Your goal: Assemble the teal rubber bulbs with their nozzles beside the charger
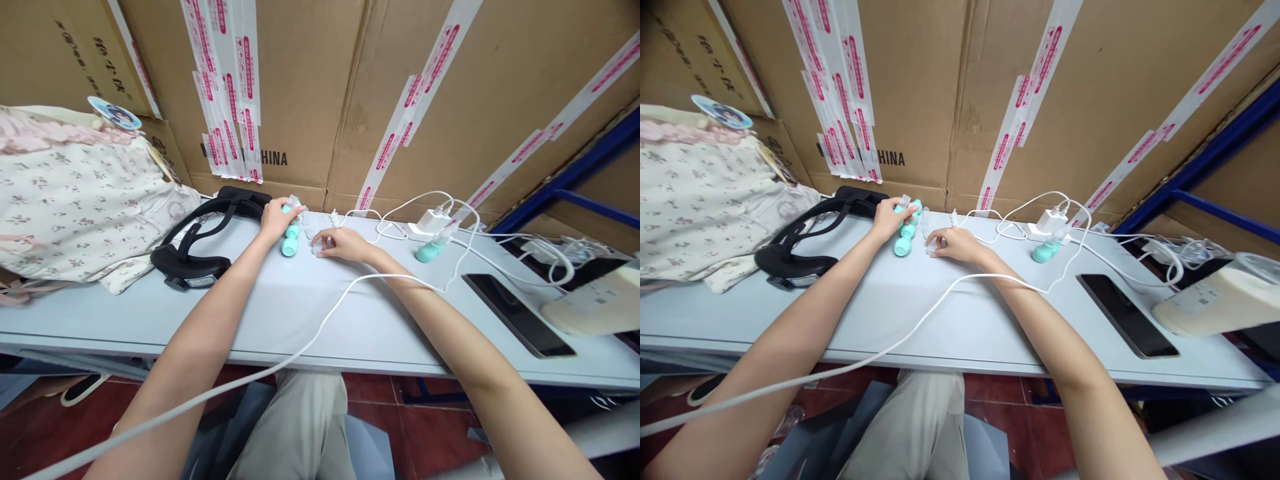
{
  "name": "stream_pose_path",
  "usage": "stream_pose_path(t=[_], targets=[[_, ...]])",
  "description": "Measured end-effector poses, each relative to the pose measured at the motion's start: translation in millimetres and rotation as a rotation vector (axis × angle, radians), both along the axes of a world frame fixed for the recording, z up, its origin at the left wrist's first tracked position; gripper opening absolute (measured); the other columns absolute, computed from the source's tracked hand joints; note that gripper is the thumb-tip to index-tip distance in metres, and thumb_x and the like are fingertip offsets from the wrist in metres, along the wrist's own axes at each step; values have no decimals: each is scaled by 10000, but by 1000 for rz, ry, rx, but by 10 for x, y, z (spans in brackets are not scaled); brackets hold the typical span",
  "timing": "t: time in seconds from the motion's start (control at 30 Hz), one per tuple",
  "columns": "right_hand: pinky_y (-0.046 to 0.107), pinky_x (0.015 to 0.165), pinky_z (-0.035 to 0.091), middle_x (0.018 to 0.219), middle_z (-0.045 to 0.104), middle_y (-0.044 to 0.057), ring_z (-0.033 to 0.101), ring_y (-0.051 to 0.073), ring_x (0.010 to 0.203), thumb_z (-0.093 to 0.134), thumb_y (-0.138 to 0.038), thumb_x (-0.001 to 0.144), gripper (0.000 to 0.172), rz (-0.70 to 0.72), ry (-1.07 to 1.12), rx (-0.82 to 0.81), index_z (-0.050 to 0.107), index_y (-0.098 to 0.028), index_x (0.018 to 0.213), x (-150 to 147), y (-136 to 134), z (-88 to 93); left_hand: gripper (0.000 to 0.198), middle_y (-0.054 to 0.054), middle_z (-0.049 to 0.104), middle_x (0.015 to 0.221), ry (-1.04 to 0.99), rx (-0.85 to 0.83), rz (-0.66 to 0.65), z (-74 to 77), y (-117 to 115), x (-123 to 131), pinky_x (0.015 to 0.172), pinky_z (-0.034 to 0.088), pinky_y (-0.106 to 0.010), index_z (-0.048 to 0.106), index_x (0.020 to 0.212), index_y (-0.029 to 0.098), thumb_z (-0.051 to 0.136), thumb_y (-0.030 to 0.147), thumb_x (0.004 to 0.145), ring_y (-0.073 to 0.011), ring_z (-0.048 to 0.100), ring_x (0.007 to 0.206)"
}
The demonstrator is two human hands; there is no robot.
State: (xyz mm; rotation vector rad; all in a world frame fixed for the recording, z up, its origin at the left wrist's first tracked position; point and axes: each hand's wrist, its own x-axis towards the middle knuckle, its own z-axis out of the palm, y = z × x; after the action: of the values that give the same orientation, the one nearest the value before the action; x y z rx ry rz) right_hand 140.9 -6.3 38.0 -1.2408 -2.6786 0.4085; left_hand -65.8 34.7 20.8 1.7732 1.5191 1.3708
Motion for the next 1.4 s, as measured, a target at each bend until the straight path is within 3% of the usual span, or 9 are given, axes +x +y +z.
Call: stream_pose_path(t=[0.23, 0.53, 0.67, 0.97, 1.17, 1.4], targets=[[229, 654, 320, 947, 650, 11, 573, 144, 780, 572, -309, 823, 337, 20, -31, 150, 617, -261, 1153, -83, -146, -9, 346, -16, 669, 629, -9, 23, 28, 12, -43, -4, 615, 449, -259, 666, 756, 171, 645, 513, 707, -149, 612, 550], [256, 722, 365, 1111, 611, 38, 593, 171, 887, 496, -351, 881, 354, -7, -26, 242, 566, -280, 1221, -7, -128, -137, 325, -24, 673, 639, -15, 22, 22, 1, -39, -5, 605, 445, -263, 668, 778, 169, 652, 486, 706, -153, 611, 546], [262, 744, 376, 1049, 637, 28, 595, 180, 901, 491, -326, 884, 387, -14, 5, 244, 526, -268, 1266, 15, -97, -160, 326, -23, 668, 632, -21, 20, 18, 8, -45, -4, 591, 442, -264, 670, 779, 168, 654, 484, 702, -156, 609, 538], [253, 728, 383, 1049, 658, 20, 608, 178, 879, 577, -415, 842, 661, -128, 34, 159, 330, -250, 1432, 32, -72, -186, 320, -24, 662, 617, -4, 40, 17, -31, -2, -18, 575, 432, -260, 667, 748, 170, 653, 486, 700, -157, 605, 539], [262, 733, 371, 1047, 643, 54, 589, 193, 932, 465, -527, 888, 468, -164, -50, 204, 571, -247, 1247, -3, -38, -237, 330, -25, 664, 625, 7, 43, 16, -43, 12, -22, 587, 437, -262, 672, 769, 170, 644, 492, 705, -157, 603, 548], [266, 715, 369, 1033, 641, 54, 592, 195, 911, 425, -564, 893, 469, -178, -93, 196, 586, -260, 1212, -20, -4, -262, 326, -23, 664, 635, 17, 22, 15, -7, -19, -17, 605, 443, -259, 666, 760, 170, 643, 490, 706, -148, 597, 550]])
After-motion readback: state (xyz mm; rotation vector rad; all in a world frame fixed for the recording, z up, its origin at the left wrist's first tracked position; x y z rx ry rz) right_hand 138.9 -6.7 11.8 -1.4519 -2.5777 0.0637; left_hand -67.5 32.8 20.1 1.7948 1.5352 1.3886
